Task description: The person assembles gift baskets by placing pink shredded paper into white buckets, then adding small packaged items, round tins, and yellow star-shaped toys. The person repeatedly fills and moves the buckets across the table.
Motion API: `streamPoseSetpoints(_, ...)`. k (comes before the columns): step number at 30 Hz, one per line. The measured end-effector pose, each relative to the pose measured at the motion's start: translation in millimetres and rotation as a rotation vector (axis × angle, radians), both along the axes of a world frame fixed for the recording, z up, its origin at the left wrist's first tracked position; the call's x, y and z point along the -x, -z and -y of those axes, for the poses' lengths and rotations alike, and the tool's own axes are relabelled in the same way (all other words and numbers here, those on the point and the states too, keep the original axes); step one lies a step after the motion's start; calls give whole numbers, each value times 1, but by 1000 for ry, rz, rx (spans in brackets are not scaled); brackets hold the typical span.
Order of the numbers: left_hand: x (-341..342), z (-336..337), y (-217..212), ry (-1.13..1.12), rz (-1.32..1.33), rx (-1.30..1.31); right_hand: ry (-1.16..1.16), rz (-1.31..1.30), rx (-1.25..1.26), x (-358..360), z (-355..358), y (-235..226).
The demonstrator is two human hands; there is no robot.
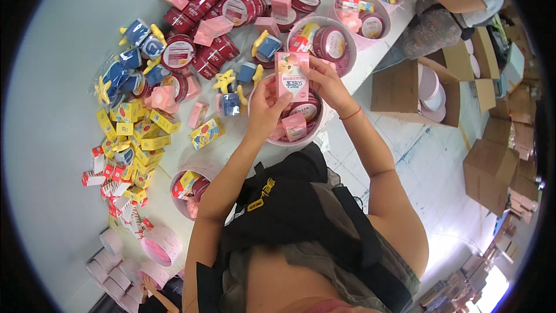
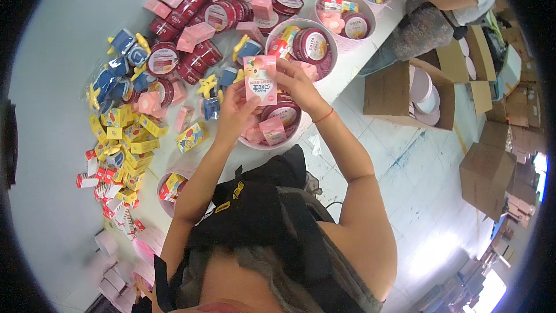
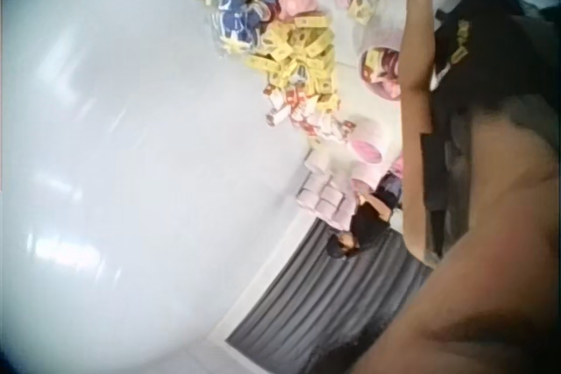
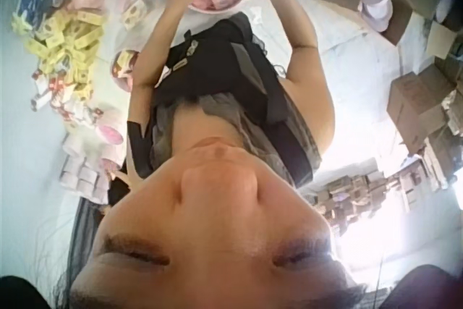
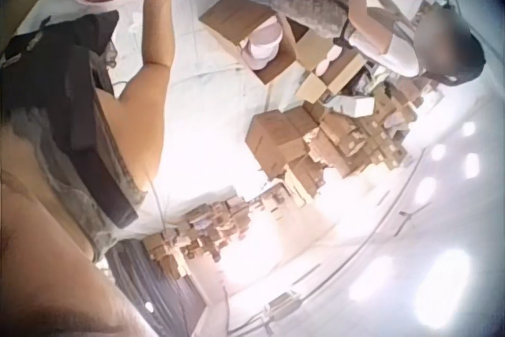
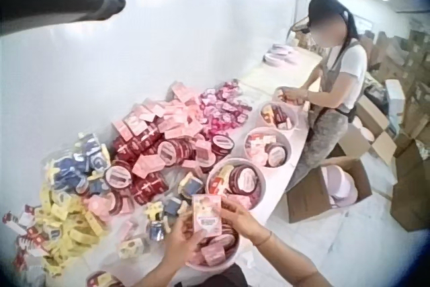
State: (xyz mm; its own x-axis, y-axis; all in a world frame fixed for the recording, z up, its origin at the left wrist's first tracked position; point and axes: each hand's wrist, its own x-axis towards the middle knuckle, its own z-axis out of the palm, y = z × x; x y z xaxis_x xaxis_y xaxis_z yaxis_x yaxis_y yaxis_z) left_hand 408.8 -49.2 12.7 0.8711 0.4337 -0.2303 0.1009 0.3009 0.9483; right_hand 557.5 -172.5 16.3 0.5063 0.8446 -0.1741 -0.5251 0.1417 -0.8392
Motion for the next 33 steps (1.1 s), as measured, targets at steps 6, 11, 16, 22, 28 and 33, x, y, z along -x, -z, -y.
streamPoseSetpoints(6, 15, 1, 46, -16, 9, -676, 70, 741, 155, 10, 35, 31)
streamPoseSetpoints(11, 16, 12, 25, 116, -212, -420, -53, 1243, 205, 47, 47, 24)
streamPoseSetpoints(16, -21, 26, 13, -42, 11, -457, 340, 1385, 472, -12, 49, 61)
streamPoseSetpoints(22, 5, 4, 26, 63, -114, -276, 588, 1281, 608, -96, 59, 106)
streamPoseSetpoints(28, 53, -10, 50, -1, -186, -289, 302, 1712, 744, -105, 58, 100)
streamPoseSetpoints(33, 66, -10, 51, -13, -229, -256, -10, 1571, 799, -124, 57, 107)
